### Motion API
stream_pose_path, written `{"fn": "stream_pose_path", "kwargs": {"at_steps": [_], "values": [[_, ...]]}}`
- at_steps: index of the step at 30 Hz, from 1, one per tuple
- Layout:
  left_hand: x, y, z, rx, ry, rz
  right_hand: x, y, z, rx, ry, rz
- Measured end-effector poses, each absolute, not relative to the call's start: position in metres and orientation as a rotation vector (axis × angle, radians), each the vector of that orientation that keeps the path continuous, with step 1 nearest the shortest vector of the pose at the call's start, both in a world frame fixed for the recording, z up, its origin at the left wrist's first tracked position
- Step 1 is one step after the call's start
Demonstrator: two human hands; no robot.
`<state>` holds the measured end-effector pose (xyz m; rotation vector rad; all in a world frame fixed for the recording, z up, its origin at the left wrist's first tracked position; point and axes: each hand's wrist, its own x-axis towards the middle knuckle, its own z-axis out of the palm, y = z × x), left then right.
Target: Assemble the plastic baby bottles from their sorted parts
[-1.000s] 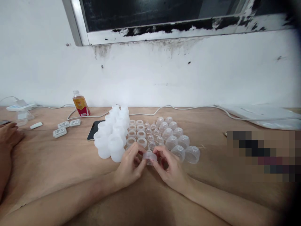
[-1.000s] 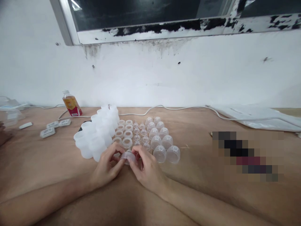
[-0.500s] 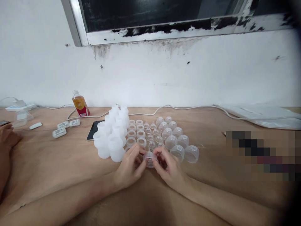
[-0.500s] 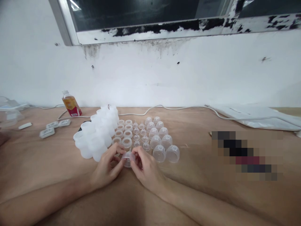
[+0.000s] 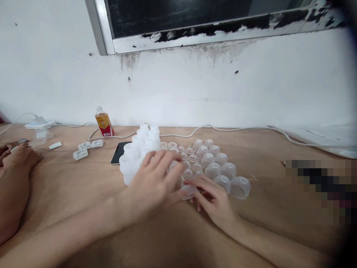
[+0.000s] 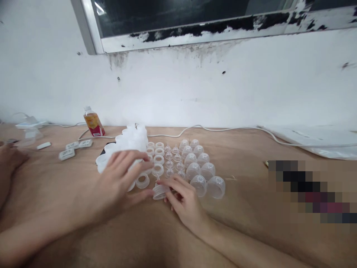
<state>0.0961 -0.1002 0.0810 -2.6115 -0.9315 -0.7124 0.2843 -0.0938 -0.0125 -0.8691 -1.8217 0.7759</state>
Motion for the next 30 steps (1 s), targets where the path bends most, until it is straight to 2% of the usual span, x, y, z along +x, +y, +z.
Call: {"fn": "stream_pose_path", "kwargs": {"at_steps": [5,10,23,30], "values": [[0.051,-0.074,0.118,-2.646,-0.89,-0.208,0.283,-0.091,-0.013,-0.829,-1.773,0.929],[0.032,-0.06,0.115,-2.649,-1.011,-0.06,0.279,-0.088,-0.013,-0.878,-1.659,1.032],[0.043,-0.082,0.131,-2.872,-1.204,-0.177,0.282,-0.094,-0.007,-0.787,-1.665,1.006],[0.083,-0.083,0.088,-2.99,-1.33,-0.615,0.281,-0.094,-0.006,-0.79,-1.559,0.782]]}}
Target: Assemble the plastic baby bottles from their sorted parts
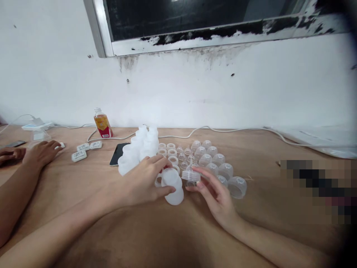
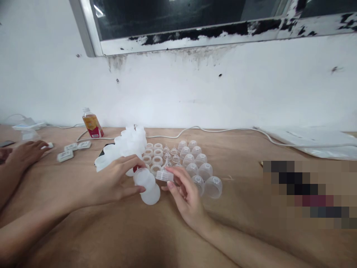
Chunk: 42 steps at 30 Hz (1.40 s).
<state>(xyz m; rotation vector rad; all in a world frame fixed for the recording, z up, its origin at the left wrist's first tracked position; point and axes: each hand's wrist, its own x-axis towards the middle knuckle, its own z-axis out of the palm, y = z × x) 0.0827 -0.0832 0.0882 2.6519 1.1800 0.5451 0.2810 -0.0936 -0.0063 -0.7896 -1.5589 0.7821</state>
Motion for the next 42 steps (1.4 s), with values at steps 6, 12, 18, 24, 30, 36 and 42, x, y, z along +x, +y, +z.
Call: {"fn": "stream_pose_path", "kwargs": {"at_steps": [6,12,18,24,30,36,42], "values": [[0.1,-0.082,0.047,2.269,1.11,0.893,0.28,-0.098,-0.002,-0.834,-1.536,0.716],[0.109,-0.09,0.013,1.996,1.01,1.139,0.277,-0.096,-0.003,-0.791,-1.502,0.789],[0.11,-0.087,0.006,1.927,0.961,1.04,0.278,-0.097,-0.005,-0.777,-1.472,0.816],[0.108,-0.088,0.014,2.019,1.012,1.016,0.281,-0.096,0.002,-0.82,-1.47,0.81],[0.104,-0.088,0.03,2.137,1.009,0.916,0.285,-0.097,0.021,-0.853,-1.568,0.853],[0.1,-0.079,0.042,1.944,0.923,0.813,0.294,-0.087,0.033,-0.83,-1.713,0.902],[0.097,-0.074,0.05,1.648,0.854,0.728,0.303,-0.077,0.041,-0.725,-1.817,0.978]]}}
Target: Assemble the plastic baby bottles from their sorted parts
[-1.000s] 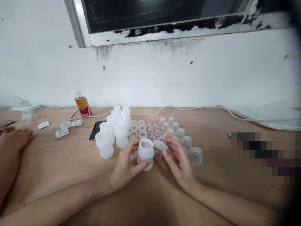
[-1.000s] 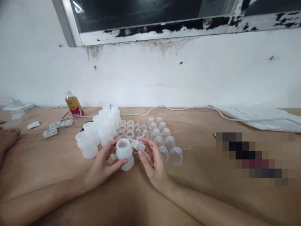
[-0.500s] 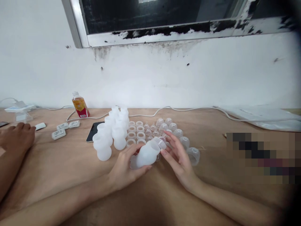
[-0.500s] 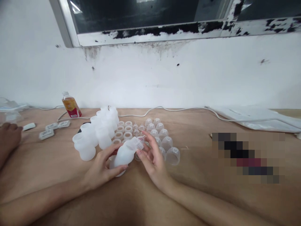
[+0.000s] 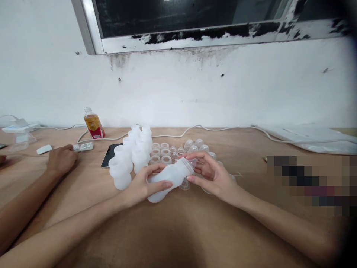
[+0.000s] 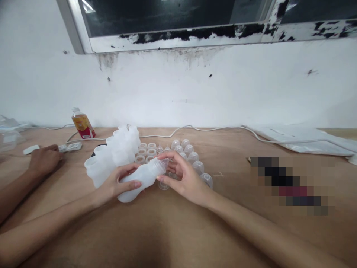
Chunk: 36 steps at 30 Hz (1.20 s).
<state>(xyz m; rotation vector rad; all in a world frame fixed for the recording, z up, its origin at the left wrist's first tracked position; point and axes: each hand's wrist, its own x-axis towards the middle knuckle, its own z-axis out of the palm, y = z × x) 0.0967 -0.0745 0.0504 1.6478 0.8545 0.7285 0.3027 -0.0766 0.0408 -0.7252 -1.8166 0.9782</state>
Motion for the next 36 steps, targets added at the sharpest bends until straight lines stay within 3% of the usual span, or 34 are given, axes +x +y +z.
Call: {"fn": "stream_pose_path", "kwargs": {"at_steps": [9,18,26,36], "values": [[0.087,-0.061,0.048,1.252,0.68,0.38,0.313,-0.074,0.055,-0.782,-2.196,0.707],[0.09,-0.07,0.063,1.888,0.87,0.675,0.313,-0.074,0.054,-0.916,-2.165,0.705],[0.084,-0.068,0.074,1.506,0.784,0.368,0.312,-0.076,0.055,-0.747,-2.097,0.887],[0.087,-0.071,0.072,1.894,0.914,0.569,0.31,-0.076,0.057,-0.986,-2.157,0.814]]}}
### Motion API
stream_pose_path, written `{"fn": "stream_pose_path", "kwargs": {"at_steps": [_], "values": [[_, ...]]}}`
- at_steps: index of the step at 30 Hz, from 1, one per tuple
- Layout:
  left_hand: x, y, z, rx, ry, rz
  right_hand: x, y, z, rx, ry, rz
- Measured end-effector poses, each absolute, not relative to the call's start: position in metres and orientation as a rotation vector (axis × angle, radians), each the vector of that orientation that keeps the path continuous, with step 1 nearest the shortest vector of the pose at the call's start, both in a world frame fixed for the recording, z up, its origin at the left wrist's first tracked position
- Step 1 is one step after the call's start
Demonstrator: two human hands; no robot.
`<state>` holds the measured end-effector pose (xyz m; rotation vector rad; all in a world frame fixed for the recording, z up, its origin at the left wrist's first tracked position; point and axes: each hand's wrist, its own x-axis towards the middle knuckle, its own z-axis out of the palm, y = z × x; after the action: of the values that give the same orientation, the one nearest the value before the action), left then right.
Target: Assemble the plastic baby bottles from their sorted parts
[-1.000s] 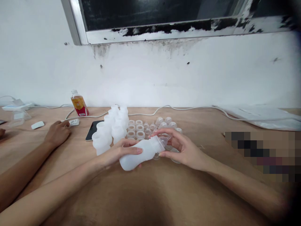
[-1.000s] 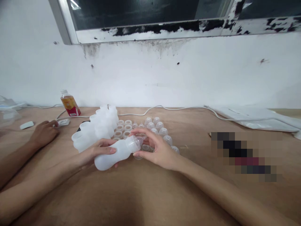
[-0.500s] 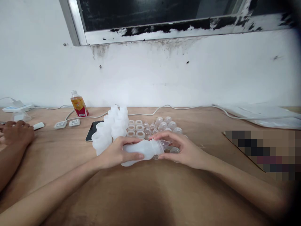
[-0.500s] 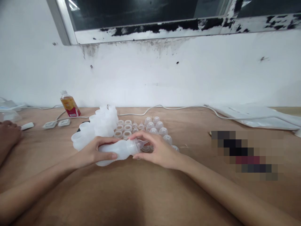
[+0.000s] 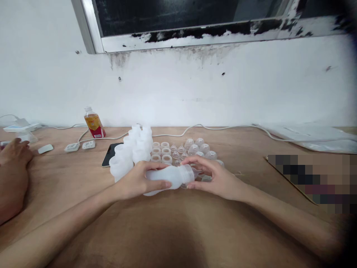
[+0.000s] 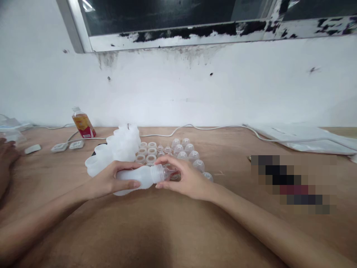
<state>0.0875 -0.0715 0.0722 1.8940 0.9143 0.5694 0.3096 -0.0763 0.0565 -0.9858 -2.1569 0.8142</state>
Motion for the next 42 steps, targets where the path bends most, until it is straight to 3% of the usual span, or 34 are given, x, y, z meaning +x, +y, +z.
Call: {"fn": "stream_pose_path", "kwargs": {"at_steps": [12,22,27,35,42], "values": [[0.084,-0.066,0.07,1.762,0.897,0.448,0.31,-0.076,0.056,-0.947,-2.207,0.686],[0.088,-0.076,0.059,2.442,0.976,0.748,0.308,-0.073,0.052,-1.099,-2.164,1.013],[0.088,-0.072,0.058,2.41,1.0,0.762,0.312,-0.074,0.055,-1.116,-2.204,0.795],[0.085,-0.069,0.059,2.354,1.007,0.798,0.312,-0.073,0.059,-0.991,-2.126,0.744],[0.085,-0.072,0.058,2.478,1.009,0.786,0.309,-0.069,0.05,-1.118,-1.973,1.019]]}}
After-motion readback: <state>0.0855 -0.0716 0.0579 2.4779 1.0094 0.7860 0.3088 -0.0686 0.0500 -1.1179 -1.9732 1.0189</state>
